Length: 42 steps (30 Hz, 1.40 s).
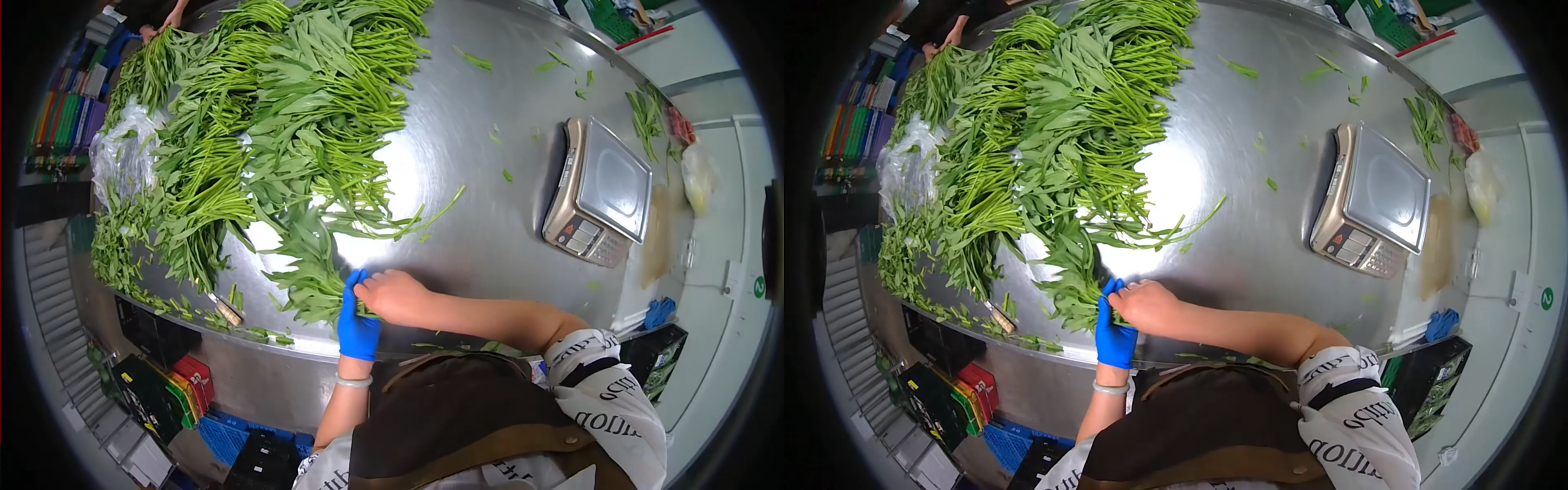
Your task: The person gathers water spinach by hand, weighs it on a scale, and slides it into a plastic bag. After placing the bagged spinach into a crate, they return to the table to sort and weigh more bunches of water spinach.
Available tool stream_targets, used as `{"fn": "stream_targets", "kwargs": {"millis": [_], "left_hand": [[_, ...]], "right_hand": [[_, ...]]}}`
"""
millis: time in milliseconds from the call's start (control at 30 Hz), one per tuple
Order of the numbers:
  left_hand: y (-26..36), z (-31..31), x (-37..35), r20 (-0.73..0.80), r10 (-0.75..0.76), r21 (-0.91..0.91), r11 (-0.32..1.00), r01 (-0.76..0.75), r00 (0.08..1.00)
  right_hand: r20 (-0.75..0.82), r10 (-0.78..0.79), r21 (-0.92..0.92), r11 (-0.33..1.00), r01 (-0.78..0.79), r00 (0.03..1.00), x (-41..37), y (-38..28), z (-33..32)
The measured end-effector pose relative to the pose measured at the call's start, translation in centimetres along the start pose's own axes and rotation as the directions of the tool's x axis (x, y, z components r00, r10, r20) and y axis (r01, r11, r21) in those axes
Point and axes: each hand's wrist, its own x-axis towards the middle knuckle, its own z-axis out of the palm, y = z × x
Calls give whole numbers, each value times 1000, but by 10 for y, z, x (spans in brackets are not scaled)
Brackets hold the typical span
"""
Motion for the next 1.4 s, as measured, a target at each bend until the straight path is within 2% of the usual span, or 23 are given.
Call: {"fn": "stream_targets", "kwargs": {"millis": [33,133,200,267,367,400,467,567,667,733,800,867,900,933,967,1000,1033,1100,1133,1167,1267,1333,1400], "left_hand": [[3,-4,-3,-29,66,68,996,-64,997],[29,-13,-8,11,158,-4,988,-158,987],[45,3,-10,-36,254,142,959,-247,967],[50,5,-8,9,252,209,946,-248,968],[40,1,-4,-71,150,150,979,-138,986],[36,-1,-3,-110,146,119,984,-133,983],[27,-1,-8,-198,126,52,992,-118,972],[14,-15,-8,-223,162,108,984,-141,961],[7,-16,-4,-234,151,126,984,-125,960],[4,-7,-6,-228,139,175,979,-100,964],[1,5,-10,-272,142,130,985,-110,952],[1,4,-15,-299,152,117,986,-122,942],[0,0,-20,-271,195,133,978,-164,943],[1,1,-21,-243,243,113,969,-221,939],[1,2,-26,-219,279,98,960,-263,935],[1,0,-33,-196,311,89,950,-299,930],[-3,-12,-33,-96,337,88,940,-330,936],[-7,-12,-39,-69,283,-21,958,-285,957],[-7,-11,-38,-49,262,-74,961,-265,964],[-4,-10,-37,-53,277,-73,957,-281,959],[7,-11,-44,-92,317,-70,944,-324,944],[30,-18,-44,-46,367,-41,929,-369,929],[52,-20,-39,-53,406,30,914,-405,912]], "right_hand": [[-25,-20,72,997,22,999,-7,2,-3],[-299,152,214,973,-90,942,-14,39,-2],[-338,188,-69,972,-223,922,-14,90,-7],[-122,249,-347,896,-276,961,-14,118,-23],[32,150,-385,914,-127,988,-15,134,-37],[-79,58,-333,939,-81,995,-17,140,-44],[-299,-103,-235,972,31,949,-22,131,-73],[-241,-117,-327,945,33,963,-48,156,-80],[-165,-26,-470,881,-55,986,-76,181,-43],[-66,148,-445,881,-162,987,-76,179,-36],[147,203,-498,861,-105,968,-72,174,-35],[51,154,-224,965,-139,987,-75,164,-19],[-72,252,80,966,-246,965,-64,143,-27],[-146,387,390,868,-306,911,-51,100,-46],[-158,544,669,673,-315,824,-43,60,-60],[-150,562,723,623,-297,813,-37,33,-69],[-148,579,774,572,-270,802,-29,13,-72],[-210,193,417,904,-91,958,-14,-6,-64],[-9,88,355,932,-79,996,-8,-13,-51],[200,-11,295,954,-50,980,-3,-16,-38],[215,-42,377,925,-43,976,5,-18,-22],[68,-69,540,841,21,995,24,1,-22],[58,13,467,883,-39,998,47,20,-26]]}}
